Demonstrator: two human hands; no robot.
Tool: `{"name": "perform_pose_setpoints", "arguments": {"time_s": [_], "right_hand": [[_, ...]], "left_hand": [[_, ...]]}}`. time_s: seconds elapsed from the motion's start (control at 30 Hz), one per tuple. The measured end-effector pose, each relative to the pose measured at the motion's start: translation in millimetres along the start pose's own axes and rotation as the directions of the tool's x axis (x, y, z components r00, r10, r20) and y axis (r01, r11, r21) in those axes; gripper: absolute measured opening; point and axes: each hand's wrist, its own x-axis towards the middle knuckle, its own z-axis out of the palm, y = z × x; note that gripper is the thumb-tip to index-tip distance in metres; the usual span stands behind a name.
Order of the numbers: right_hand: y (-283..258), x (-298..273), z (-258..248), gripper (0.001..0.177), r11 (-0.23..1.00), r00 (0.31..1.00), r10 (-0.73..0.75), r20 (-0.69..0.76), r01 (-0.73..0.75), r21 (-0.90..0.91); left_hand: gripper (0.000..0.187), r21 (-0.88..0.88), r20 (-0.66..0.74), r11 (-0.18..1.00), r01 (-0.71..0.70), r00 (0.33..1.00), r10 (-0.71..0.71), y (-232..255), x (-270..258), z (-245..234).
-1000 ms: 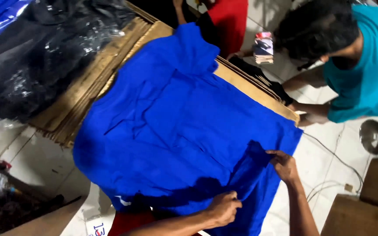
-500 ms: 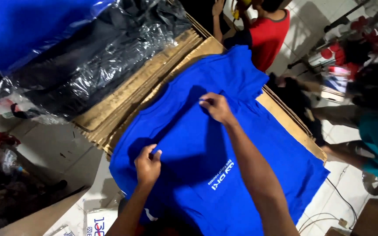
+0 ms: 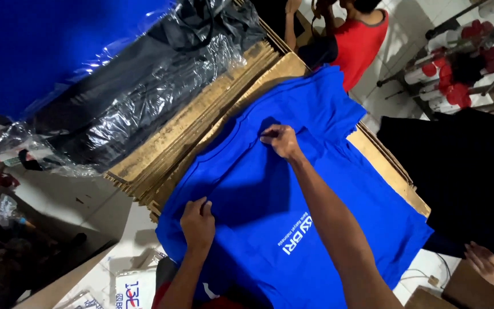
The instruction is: The person folds blue t-shirts on a wooden table, aligning sleeves and edges, then stacks the folded shirts. The person repeats this process for multiple shirts.
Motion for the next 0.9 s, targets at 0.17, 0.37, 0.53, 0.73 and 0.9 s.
{"name": "perform_pose_setpoints", "arguments": {"time_s": [0.17, 0.37, 0.53, 0.73, 0.9], "right_hand": [[-19.0, -10.7, -17.2, 0.031, 0.998, 0.996, 0.023, 0.085, -0.017, -0.064], [-33.8, -15.4, -24.7, 0.032, 0.993, 0.987, 0.034, 0.157, -0.016, -0.113], [-47.4, -46.5, -62.0, 0.027, 0.994, 0.992, -0.076, 0.102, 0.068, 0.084], [-164.6, -229.1, -200.1, 0.032, 0.888, 0.964, -0.17, -0.205, 0.24, 0.393], [-145.0, -378.8, -235.8, 0.011, 0.817, 0.838, -0.269, -0.475, 0.46, 0.348]], "left_hand": [[0.014, 0.126, 0.032, 0.992, 0.013, 0.999, -0.017, 14.7, 1.8, -10.9], [0.006, 0.097, 0.011, 0.995, -0.005, 1.0, 0.004, -0.5, -3.6, 2.8], [0.016, -0.062, -0.1, 0.996, -0.067, 0.993, 0.061, 40.8, 5.7, -14.0], [0.026, -0.657, 0.028, 0.754, 0.015, 1.0, 0.005, 184.1, -12.0, -100.5], [0.021, -0.732, 0.082, 0.68, -0.048, 0.984, 0.158, 227.6, -69.5, -133.5]]}}
